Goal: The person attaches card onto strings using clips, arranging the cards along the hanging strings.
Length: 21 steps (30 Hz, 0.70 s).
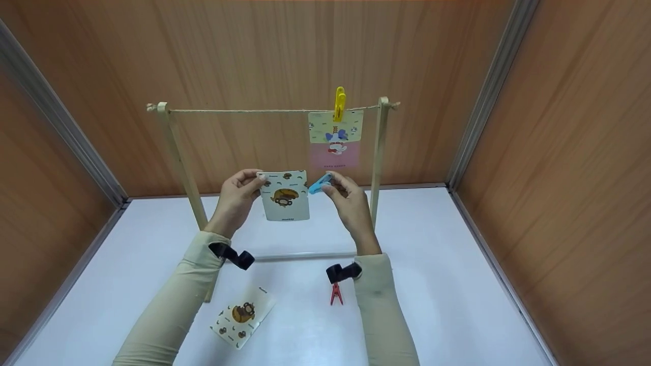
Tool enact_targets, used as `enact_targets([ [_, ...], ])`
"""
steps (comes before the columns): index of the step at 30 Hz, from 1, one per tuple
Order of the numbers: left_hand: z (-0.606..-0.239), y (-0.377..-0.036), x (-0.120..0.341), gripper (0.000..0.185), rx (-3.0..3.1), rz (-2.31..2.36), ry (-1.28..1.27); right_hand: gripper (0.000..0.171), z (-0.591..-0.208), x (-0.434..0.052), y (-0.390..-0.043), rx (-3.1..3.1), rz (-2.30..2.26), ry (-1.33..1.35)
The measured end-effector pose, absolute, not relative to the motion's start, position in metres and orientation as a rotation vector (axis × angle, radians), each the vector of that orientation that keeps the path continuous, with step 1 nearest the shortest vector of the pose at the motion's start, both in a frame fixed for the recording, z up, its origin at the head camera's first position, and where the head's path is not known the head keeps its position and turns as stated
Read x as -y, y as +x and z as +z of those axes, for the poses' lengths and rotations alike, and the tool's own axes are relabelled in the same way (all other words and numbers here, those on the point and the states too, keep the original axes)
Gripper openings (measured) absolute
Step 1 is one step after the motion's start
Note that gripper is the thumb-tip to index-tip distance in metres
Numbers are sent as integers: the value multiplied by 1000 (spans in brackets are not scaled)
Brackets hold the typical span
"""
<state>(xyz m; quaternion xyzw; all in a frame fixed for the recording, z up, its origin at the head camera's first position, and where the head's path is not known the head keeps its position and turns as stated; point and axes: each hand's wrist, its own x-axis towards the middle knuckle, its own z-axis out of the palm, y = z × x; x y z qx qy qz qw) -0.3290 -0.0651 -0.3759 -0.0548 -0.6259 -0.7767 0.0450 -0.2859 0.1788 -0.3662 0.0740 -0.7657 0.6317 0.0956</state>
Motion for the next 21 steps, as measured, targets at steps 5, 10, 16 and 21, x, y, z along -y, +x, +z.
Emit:
enact_targets([
  [5, -372, -329, 62, 20, 1933, -2352, -148, 45, -357, -178, -287, 2265, 1861, 182],
  [10, -366, -328, 60, 23, 1911, -2353, -148, 41, -345, -176, -288, 2265, 1822, 197],
  [16, -358, -328, 57, 23, 1847, -2383, -158, 41, -329, -174, -289, 2243, 1801, 256],
  [21, -353, -331, 55, 22, 1818, -2389, -167, 43, -316, -173, -290, 2243, 1785, 270],
])
